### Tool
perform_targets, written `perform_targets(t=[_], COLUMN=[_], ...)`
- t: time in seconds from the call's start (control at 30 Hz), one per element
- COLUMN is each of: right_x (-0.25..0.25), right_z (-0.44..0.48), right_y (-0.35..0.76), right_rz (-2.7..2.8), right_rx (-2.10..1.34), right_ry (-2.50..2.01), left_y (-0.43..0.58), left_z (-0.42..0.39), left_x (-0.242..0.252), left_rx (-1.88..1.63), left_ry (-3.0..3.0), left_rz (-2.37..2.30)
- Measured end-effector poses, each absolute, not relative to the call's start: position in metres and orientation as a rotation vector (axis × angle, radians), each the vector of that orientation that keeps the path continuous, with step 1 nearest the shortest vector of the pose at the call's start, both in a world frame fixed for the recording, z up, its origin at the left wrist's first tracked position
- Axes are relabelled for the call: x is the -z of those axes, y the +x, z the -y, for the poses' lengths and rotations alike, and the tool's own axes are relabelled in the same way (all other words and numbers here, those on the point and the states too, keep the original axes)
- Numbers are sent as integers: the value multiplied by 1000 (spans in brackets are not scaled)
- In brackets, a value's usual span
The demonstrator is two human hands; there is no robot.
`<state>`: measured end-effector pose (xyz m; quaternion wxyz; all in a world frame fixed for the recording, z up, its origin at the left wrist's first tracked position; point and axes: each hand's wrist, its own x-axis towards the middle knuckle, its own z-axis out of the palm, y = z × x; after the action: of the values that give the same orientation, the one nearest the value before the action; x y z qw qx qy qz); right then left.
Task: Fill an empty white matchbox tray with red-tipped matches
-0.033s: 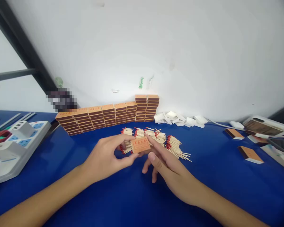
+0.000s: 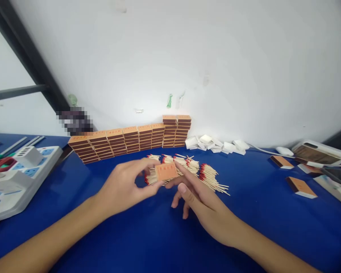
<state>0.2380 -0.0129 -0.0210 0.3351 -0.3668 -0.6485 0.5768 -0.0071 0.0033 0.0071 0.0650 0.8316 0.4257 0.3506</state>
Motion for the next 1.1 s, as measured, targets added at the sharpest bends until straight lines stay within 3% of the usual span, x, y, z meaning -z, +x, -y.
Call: perform_targets(t=[0.23,0.4,0.73,0.87,1.0,1.1], right_x=[25,24,29,26,-1,-35], right_z=[9,11,9,9,3,-1], right_y=[243,243,243,243,253,273], right_rz=[1780,1865,1916,1960,2052,1913], right_rx=[-1374,-1273,-1203,-1131,-695,-286], right_ry=[-976,-970,-987,-996,-922,-921], left_y=[-103,-154,-194,-196,-164,-119], left_z=[-11,-6,-17,-14,-5,19], left_x=[-80,-95,-72,-61,-68,-74], left_rx=[-1160,-910,-616,-798,-920,-1085], left_ry=[2397,2087,1973,2022,2222,2602], left_rz=[-2107,-2530,-2487,-2482,-2612,-2411])
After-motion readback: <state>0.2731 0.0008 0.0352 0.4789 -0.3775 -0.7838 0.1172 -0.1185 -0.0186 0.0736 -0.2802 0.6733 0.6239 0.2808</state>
